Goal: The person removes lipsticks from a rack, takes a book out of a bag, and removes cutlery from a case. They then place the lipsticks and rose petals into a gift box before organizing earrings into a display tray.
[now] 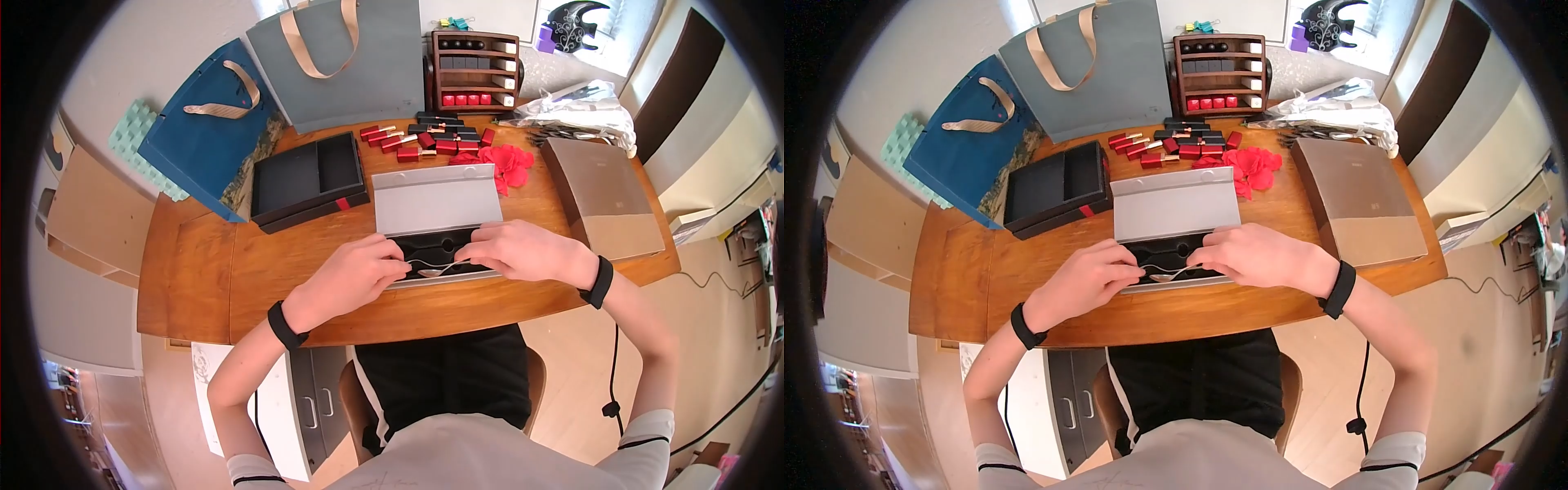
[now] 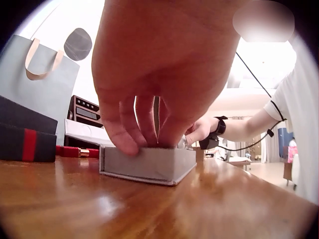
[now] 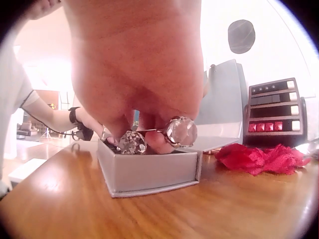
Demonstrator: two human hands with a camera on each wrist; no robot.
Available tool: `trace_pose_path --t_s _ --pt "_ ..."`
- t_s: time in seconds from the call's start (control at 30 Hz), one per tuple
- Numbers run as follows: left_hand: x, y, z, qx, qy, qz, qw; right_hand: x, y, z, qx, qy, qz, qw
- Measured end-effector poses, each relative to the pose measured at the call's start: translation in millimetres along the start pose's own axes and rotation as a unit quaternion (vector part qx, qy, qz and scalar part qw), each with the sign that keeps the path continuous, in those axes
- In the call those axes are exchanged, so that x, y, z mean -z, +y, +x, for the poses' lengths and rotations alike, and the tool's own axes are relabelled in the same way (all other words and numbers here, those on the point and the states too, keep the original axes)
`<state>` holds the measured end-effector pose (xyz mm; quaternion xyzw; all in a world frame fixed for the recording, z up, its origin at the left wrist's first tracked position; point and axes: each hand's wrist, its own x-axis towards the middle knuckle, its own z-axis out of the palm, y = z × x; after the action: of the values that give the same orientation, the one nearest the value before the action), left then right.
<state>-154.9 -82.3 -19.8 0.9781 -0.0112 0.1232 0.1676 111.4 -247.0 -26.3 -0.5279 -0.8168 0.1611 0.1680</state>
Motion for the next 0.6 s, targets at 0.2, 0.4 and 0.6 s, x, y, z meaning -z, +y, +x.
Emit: trace_pose_path --t_s 0.2,0.4,0.6 --pt "-7 7 6 0.038 0.03 0.004 0.999 2 12 6 0.001 -0.018 0.084 0.996" --pt "-14 2 9 0.033 0.03 0.004 0.999 3 19 10 -0.009 -0.047 0.14 0.989" --pt "-11 1 7 0.041 0.031 -0.029 0.998 2 19 10 -0.058 -0.048 0.193 0.978"
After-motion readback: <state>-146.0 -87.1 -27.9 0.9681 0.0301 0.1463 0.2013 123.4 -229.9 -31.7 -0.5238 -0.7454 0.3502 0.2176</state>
